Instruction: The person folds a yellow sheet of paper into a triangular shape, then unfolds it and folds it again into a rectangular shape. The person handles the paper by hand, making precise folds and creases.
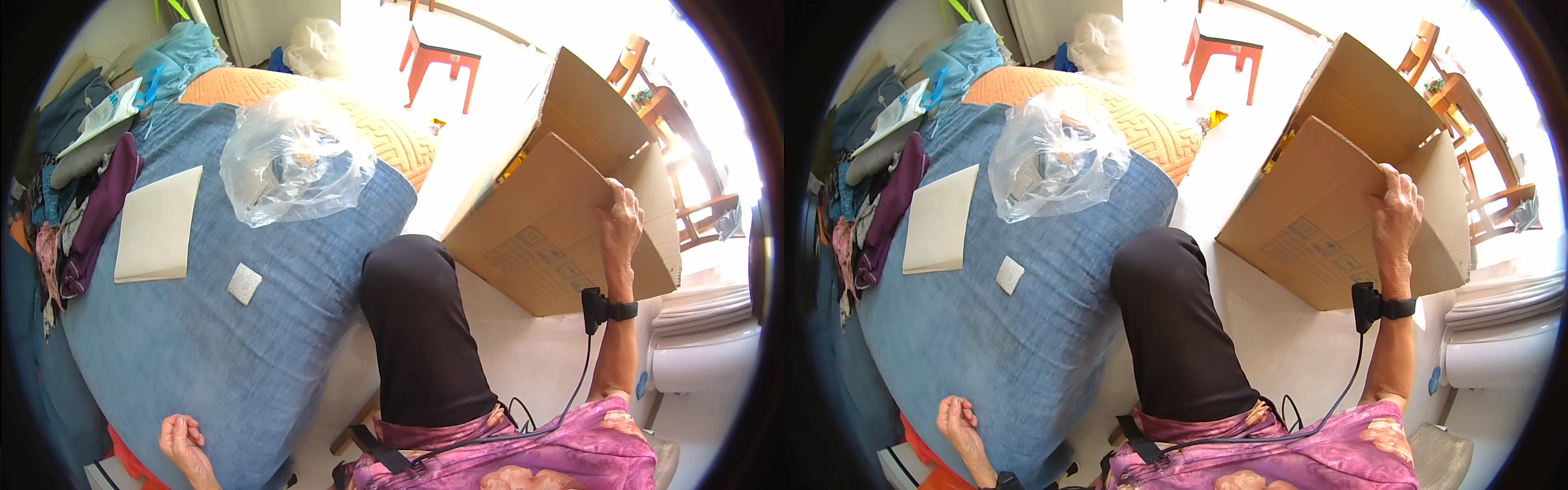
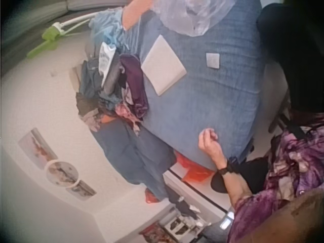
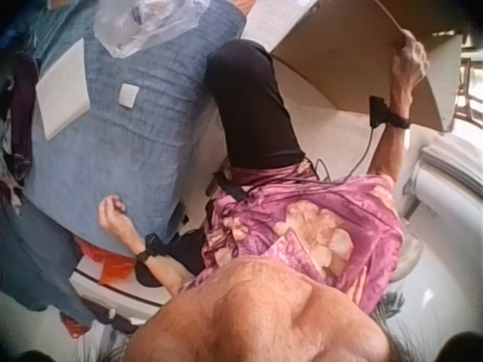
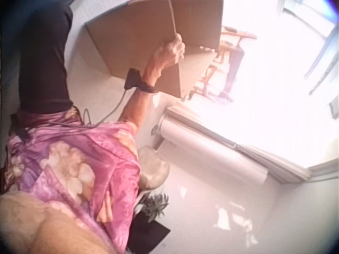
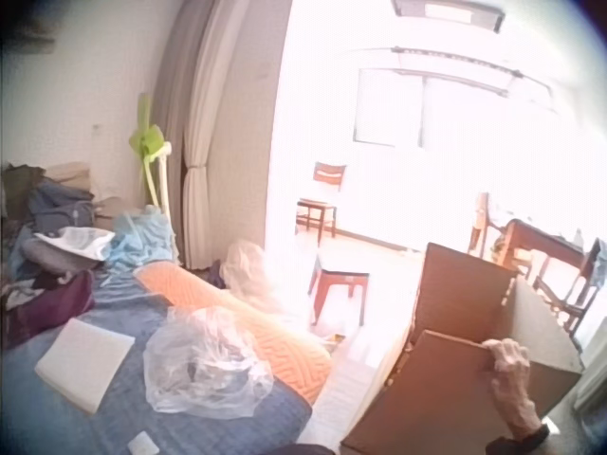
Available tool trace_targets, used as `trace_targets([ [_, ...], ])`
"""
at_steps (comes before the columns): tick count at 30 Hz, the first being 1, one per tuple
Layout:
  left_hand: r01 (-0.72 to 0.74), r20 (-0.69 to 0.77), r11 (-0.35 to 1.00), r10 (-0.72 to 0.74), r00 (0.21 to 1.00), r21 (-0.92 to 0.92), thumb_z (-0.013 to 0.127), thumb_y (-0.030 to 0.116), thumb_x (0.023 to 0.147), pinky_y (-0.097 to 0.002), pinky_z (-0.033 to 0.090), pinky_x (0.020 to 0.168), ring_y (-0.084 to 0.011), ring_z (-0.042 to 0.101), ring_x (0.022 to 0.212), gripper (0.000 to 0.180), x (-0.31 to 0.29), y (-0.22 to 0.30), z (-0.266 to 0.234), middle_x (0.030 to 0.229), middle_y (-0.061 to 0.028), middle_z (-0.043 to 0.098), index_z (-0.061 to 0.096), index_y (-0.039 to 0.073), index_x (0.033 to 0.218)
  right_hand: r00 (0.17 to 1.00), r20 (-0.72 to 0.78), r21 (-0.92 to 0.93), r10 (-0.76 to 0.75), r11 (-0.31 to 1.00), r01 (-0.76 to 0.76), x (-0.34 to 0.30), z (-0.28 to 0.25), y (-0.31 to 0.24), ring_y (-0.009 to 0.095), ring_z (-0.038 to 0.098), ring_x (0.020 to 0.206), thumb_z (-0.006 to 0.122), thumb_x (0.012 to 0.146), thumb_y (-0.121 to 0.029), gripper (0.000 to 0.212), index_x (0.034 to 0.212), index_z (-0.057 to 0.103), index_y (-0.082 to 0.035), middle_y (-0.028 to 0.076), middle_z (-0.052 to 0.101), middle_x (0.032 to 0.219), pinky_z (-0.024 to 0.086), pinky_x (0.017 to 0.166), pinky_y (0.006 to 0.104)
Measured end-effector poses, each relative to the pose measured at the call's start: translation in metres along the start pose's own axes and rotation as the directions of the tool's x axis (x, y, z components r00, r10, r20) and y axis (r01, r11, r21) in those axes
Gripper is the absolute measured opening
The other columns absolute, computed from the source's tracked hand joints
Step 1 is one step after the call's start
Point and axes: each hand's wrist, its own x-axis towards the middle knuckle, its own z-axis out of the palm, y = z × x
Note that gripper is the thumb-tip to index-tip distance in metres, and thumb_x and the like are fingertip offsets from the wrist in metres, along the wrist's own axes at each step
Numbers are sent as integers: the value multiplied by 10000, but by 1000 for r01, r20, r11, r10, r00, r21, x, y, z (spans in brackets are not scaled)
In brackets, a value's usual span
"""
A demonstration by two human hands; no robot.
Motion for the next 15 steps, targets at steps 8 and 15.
trace_targets([
  [8, -3, -55, 1000, 4, 998, 15, 637, 181, 991, -190, 346, 467, -41, 484, 579, 153, 3, -6, 0, 776, -29, 618, 627, 63, 893, 997, -57, 110, -54, 992, 60, 15, 14, 6, 281, 599, 1134, 759, 750, -36, 509, 1234, 623, -116, 63, 649, 1133, 445, 961, 410],
  [15, 37, -101, 998, -31, 994, 51, 638, 180, 989, -187, 339, 464, -35, 482, 572, 149, 1, -1, 5, 774, -24, 622, 624, 66, 893, 990, -117, 97, -79, 991, 90, 49, 53, 7, 267, 607, 1127, 795, 706, -52, 577, 1257, 635, -119, 65, 658, 1140, 445, 960, 405],
])
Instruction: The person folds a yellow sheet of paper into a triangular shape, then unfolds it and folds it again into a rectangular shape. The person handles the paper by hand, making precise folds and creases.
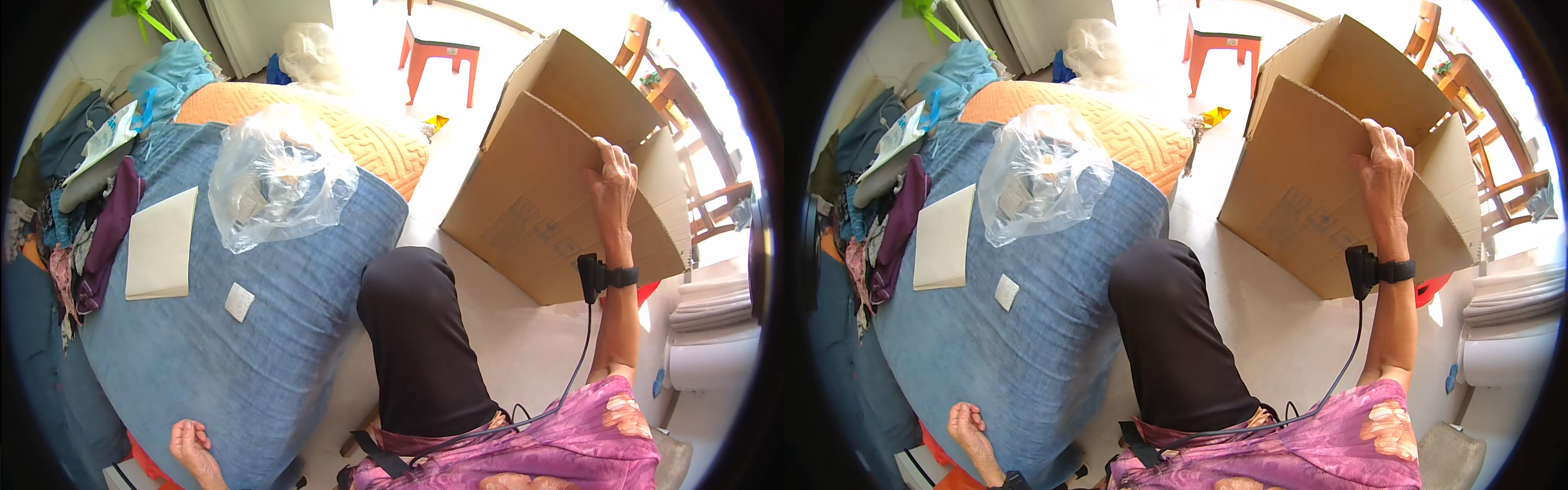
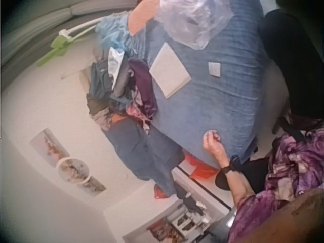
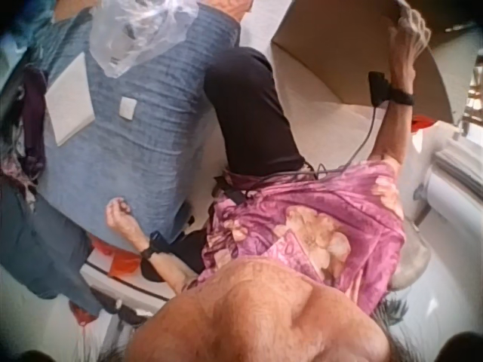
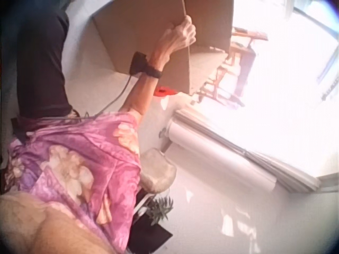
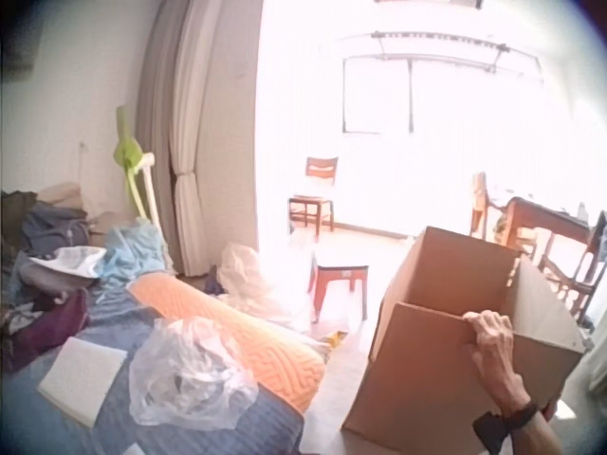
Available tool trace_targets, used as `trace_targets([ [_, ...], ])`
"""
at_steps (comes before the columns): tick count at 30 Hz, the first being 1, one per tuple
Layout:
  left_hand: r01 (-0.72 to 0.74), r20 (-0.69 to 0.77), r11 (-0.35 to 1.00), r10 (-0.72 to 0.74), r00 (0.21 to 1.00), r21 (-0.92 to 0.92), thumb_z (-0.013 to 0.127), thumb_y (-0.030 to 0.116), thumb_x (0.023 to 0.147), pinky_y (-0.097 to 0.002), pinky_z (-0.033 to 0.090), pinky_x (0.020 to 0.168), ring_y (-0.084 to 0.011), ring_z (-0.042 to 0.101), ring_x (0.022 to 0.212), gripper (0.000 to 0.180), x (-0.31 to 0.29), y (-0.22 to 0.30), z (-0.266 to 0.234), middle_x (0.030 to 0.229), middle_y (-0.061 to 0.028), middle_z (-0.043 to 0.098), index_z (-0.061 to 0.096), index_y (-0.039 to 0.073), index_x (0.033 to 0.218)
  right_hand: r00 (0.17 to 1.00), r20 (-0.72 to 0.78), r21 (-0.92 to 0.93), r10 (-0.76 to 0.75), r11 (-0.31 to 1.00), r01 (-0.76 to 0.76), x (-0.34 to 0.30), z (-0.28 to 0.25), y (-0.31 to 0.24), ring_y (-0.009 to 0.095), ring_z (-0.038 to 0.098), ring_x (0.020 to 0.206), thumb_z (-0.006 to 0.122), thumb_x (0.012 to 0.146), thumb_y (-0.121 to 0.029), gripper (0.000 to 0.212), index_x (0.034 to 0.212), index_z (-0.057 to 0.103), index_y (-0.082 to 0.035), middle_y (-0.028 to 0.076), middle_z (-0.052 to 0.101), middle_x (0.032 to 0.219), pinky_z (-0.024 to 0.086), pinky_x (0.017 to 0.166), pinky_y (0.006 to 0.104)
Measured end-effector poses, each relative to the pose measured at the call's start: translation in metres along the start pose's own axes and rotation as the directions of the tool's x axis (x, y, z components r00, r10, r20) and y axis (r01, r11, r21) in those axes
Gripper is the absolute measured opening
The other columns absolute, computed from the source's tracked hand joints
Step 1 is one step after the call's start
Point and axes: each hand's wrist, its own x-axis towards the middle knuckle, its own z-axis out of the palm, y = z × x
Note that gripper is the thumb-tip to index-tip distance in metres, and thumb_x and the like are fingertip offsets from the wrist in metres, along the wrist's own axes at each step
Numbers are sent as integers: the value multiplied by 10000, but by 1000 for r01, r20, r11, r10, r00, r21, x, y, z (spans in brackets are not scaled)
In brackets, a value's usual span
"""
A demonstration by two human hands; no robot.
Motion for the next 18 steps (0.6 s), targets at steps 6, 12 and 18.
trace_targets([
  [6, -18, -33, 1000, 18, 999, 9, 616, 143, 985, -200, 328, 432, -47, 459, 531, 177, -3, 6, 8, 746, -45, 617, 620, 42, 839, 999, 13, -35, 36, 999, -36, 35, 39, 7, 247, 614, 1141, 797, 740, -70, 586, 1297, 630, -134, 63, 664, 1161, 437, 957, 389],
  [12, -2, -55, 999, 5, 998, 40, 611, 142, 982, -200, 310, 421, -44, 436, 510, 171, 1, 5, 8, 728, -42, 604, 616, 45, 841, 996, 34, -149, 77, 986, -71, 69, 76, 25, 250, 601, 1171, 697, 791, -105, 552, 1335, 605, -131, 70, 653, 1195, 432, 964, 383],
  [18, 53, -70, 994, -47, 996, 96, 628, 198, 966, -192, 261, 397, -37, 404, 485, 160, 7, 3, 5, 745, -32, 599, 603, 76, 865, 988, 8, -248, 153, 958, -146, 95, 109, 34, 230, 625, 1159, 792, 783, -112, 560, 1314, 630, -188, 39, 679, 1155, 444, 925, 403],
])
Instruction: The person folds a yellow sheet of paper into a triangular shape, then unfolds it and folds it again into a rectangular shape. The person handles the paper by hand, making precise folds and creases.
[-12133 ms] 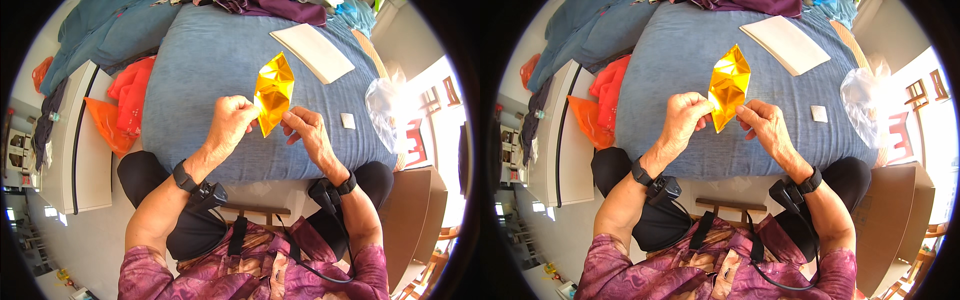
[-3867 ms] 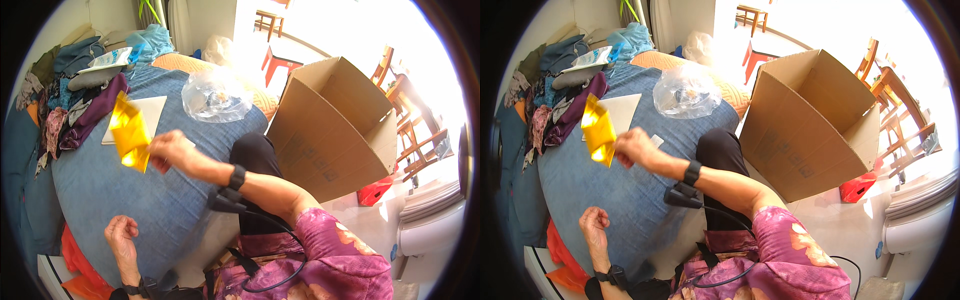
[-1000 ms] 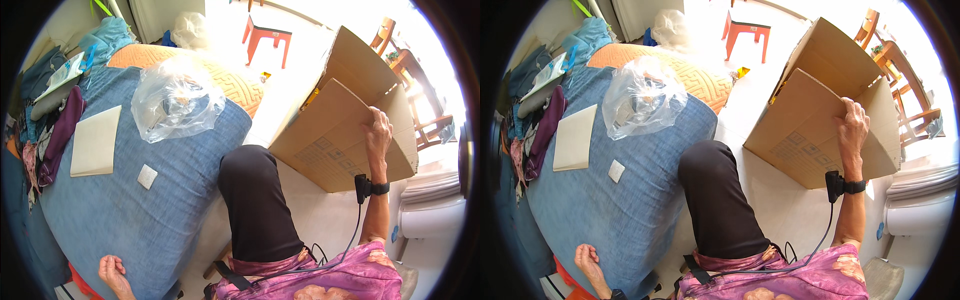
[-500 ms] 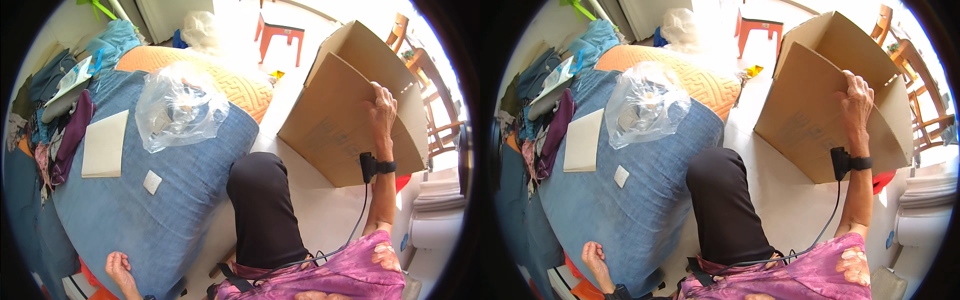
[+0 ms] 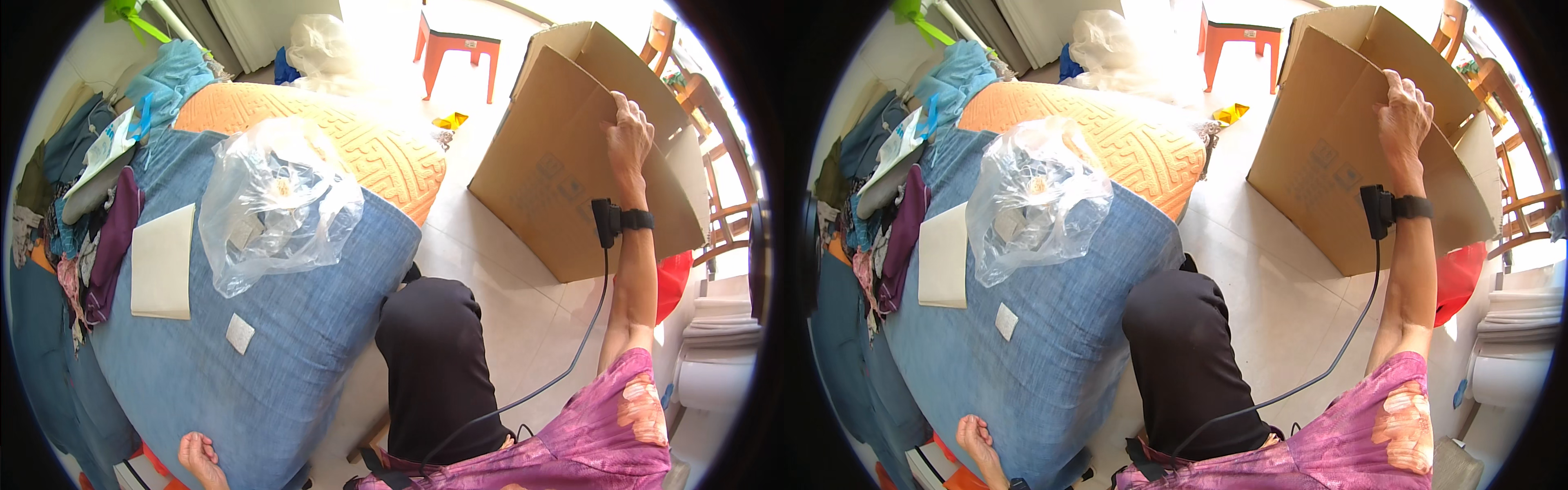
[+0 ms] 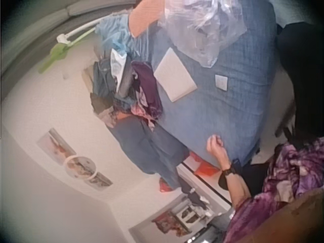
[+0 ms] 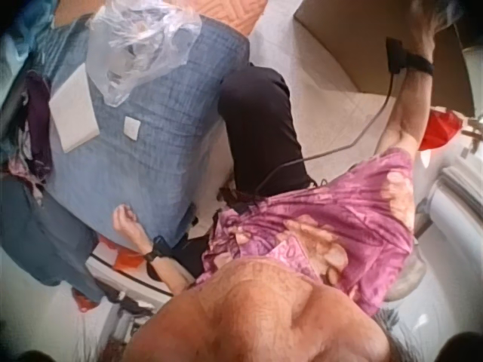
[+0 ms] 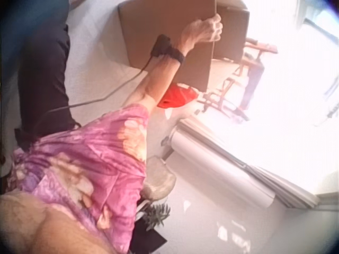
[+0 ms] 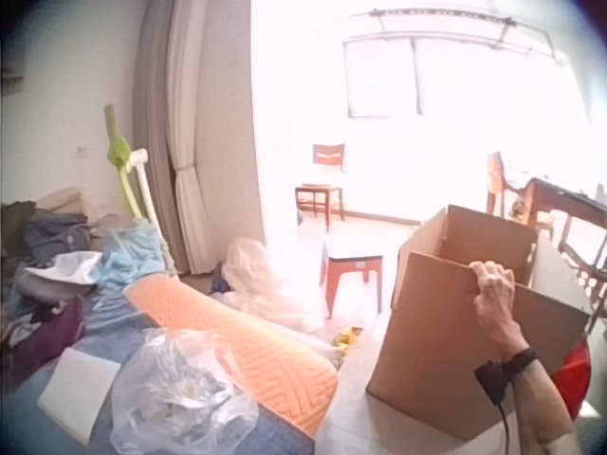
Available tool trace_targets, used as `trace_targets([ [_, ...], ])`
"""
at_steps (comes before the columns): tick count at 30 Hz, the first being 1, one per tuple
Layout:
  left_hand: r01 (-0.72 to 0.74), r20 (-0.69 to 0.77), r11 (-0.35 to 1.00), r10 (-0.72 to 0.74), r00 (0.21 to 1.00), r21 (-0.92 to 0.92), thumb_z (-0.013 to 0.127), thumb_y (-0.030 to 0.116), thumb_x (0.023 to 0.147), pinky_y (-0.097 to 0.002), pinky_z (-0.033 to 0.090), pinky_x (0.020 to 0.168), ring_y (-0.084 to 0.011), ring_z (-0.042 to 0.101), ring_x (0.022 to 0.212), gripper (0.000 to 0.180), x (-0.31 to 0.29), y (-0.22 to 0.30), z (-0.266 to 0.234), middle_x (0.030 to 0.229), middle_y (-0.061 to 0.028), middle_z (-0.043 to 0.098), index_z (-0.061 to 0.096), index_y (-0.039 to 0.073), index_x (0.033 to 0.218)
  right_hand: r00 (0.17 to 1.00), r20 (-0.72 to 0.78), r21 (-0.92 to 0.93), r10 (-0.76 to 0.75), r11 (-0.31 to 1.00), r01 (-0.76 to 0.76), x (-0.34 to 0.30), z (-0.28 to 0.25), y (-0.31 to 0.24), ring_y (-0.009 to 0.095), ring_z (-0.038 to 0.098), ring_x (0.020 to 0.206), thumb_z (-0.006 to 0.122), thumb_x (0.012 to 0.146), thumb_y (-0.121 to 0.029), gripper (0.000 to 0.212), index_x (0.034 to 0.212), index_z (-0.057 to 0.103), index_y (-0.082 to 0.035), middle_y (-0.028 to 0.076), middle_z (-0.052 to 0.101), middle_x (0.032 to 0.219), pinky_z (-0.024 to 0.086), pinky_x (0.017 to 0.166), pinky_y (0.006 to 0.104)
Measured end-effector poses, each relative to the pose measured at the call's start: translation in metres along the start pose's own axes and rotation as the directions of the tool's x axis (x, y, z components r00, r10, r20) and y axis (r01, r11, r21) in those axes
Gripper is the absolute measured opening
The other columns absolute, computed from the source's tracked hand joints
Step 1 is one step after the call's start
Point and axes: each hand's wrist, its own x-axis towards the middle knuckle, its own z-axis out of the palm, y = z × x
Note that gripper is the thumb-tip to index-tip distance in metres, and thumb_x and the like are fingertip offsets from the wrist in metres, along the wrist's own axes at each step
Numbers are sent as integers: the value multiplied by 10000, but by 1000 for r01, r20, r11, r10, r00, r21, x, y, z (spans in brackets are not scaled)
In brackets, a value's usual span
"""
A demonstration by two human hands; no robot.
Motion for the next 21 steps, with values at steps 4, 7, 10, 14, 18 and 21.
trace_targets([
  [4, 22, -29, 998, -21, 999, 55, 618, 218, 973, -193, 252, 397, -35, 398, 488, 178, 0, 5, 5, 730, -17, 568, 595, 85, 857, 999, -37, -61, 9, 998, -11, 13, 18, -5, 235, 626, 1160, 813, 779, -135, 574, 1319, 633, -211, 34, 677, 1168, 448, 924, 411],
  [7, 17, -41, 996, -14, 999, 85, 611, 233, 978, -196, 245, 395, -34, 391, 489, 193, -5, 13, 14, 719, -5, 544, 589, 89, 852, 999, -38, -73, 15, 997, -18, 15, 23, -5, 232, 622, 1169, 819, 783, -148, 598, 1345, 627, -221, 29, 673, 1183, 443, 938, 407],
  [10, 45, -38, 995, -42, 998, 89, 607, 226, 980, -205, 274, 447, -48, 423, 543, 179, -11, 23, 21, 739, -2, 556, 601, 83, 872, 998, -62, -56, -15, 998, 12, 10, 22, -2, 230, 618, 1178, 821, 785, -159, 620, 1367, 620, -228, 27, 669, 1192, 435, 952, 399],
  [14, 39, -48, 996, -35, 998, 83, 607, 229, 979, -206, 269, 450, -48, 422, 541, 183, -12, 26, 24, 741, -2, 560, 602, 87, 864, 998, -68, -24, -19, 1000, 17, 4, 18, -1, 229, 614, 1189, 817, 789, -156, 615, 1368, 621, -224, 31, 672, 1201, 430, 965, 394],
  [18, 52, -115, 996, -44, 992, 73, 623, 151, 945, -199, 265, 407, -42, 406, 481, 143, -8, 18, 20, 695, -32, 586, 623, 49, 845, 974, -185, 10, -134, 990, 138, 0, 21, 6, 241, 615, 1210, 782, 801, -122, 594, 1365, 622, -208, 51, 673, 1253, 440, 968, 412],
  [21, -2, -102, 999, 7, 995, 45, 641, 143, 927, -210, 257, 405, -42, 420, 468, 132, -12, 11, 15, 657, -24, 592, 651, 45, 838, 982, -132, 128, -137, 980, 154, 1, 22, 13, 233, 622, 1255, 722, 806, -89, 621, 1409, 617, -193, 82, 690, 1305, 461, 1034, 391],
])
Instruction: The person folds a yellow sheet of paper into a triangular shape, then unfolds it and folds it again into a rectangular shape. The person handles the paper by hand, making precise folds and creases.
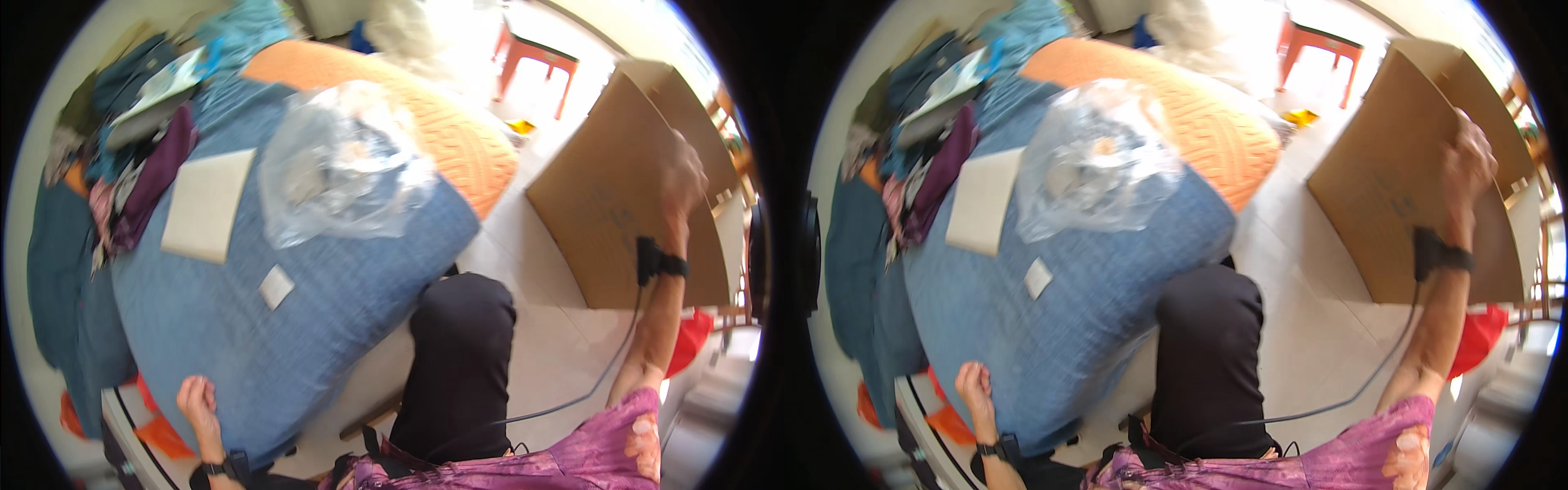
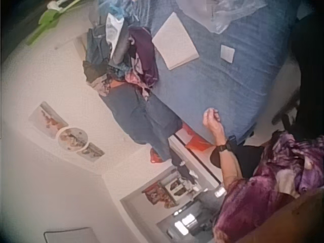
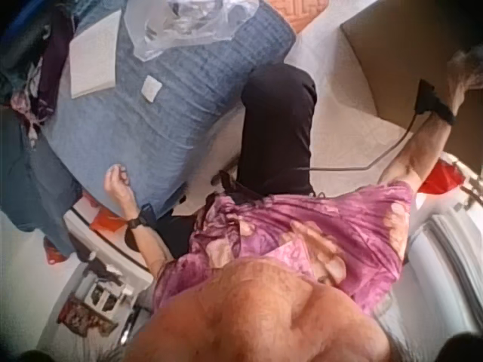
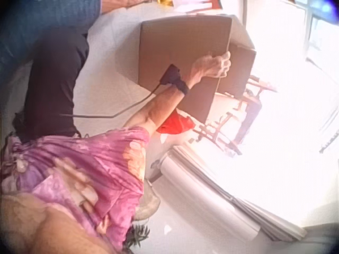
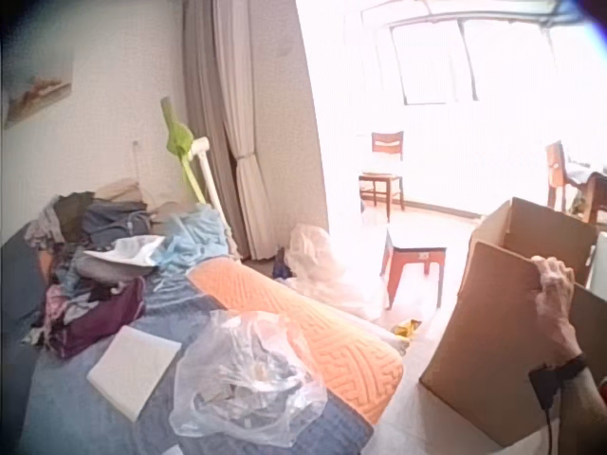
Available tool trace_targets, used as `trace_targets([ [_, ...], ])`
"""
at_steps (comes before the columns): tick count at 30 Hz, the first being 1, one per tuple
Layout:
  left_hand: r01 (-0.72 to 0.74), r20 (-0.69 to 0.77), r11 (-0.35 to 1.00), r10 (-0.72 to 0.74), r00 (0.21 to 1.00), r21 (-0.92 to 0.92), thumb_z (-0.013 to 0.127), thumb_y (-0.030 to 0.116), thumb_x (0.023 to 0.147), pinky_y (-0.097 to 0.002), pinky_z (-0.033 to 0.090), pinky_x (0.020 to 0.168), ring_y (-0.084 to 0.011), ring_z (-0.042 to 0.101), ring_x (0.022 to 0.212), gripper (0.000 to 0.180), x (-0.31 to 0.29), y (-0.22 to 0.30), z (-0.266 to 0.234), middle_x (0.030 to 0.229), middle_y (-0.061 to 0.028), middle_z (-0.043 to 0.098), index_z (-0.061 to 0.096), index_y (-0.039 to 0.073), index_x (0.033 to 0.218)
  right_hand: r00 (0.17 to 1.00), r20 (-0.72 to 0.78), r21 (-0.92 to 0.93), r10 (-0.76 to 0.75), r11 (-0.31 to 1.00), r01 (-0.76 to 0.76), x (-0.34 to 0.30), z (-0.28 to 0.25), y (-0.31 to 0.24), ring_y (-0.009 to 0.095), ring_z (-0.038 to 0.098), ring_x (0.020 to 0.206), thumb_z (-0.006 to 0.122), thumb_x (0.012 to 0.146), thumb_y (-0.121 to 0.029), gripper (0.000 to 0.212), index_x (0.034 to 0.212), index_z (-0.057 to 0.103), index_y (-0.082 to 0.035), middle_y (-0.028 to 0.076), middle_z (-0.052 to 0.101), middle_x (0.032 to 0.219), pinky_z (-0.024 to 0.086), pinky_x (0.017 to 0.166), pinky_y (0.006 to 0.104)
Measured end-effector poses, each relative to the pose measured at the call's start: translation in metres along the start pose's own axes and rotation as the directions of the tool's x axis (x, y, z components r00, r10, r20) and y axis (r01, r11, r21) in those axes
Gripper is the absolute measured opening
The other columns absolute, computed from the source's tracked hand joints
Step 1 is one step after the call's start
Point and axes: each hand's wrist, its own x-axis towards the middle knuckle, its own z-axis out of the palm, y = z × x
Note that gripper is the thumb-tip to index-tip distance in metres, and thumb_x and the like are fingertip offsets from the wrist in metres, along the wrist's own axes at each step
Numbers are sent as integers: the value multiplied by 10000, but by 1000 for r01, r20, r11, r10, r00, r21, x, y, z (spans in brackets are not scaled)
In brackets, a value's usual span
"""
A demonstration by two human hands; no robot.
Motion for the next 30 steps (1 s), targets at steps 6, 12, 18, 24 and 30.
trace_targets([
  [6, 4, 67, 990, 6, 998, -141, 645, 118, 954, -199, 331, 425, -41, 477, 493, 138, -2, -2, -1, 705, -40, 661, 685, 20, 866, 994, 91, 65, -61, 996, 55, 1, 0, 19, 314, 643, 1169, 667, 887, -124, 562, 1436, 555, -151, 106, 677, 1273, 500, 973, 427],
  [12, -16, 115, 990, 33, 993, -142, 647, 124, 954, -187, 362, 437, -35, 511, 518, 147, -3, 1, -1, 724, -45, 677, 692, 20, 860, 991, 126, 118, 36, 992, -51, -29, -27, 14, 334, 647, 1136, 677, 856, -83, 600, 1436, 557, -184, 121, 686, 1226, 507, 949, 450],
  [18, 2, 142, 990, 18, 990, -140, 655, 138, 953, -190, 387, 443, -38, 537, 532, 159, -3, 6, -2, 724, -46, 678, 691, 15, 859, 988, 149, 213, -31, 977, -2, -70, -97, 6, 339, 652, 1110, 686, 823, -79, 597, 1403, 586, -173, 127, 690, 1157, 512, 939, 462],
  [24, -93, 217, 995, 95, 972, -23, 685, 152, 937, -211, 443, 488, -69, 591, 585, 146, 15, 20, 10, 741, -39, 677, 675, 17, 883, 982, 182, 323, -55, 946, -7, -108, -166, -22, 324, 665, 1045, 694, 818, -67, 544, 1352, 622, -143, 114, 695, 1108, 518, 907, 448],
  [30, -674, 270, 590, 629, 729, 445, 788, 128, 822, -385, 551, 706, -282, 664, 891, 249, 54, 53, 78, 927, -161, 642, 625, 1, 959, 980, 187, 352, -72, 936, 2, -138, -218, -69, 266, 650, 1018, 693, 790, -9, 526, 1305, 642, -107, 74, 688, 1062, 473, 945, 416],
])
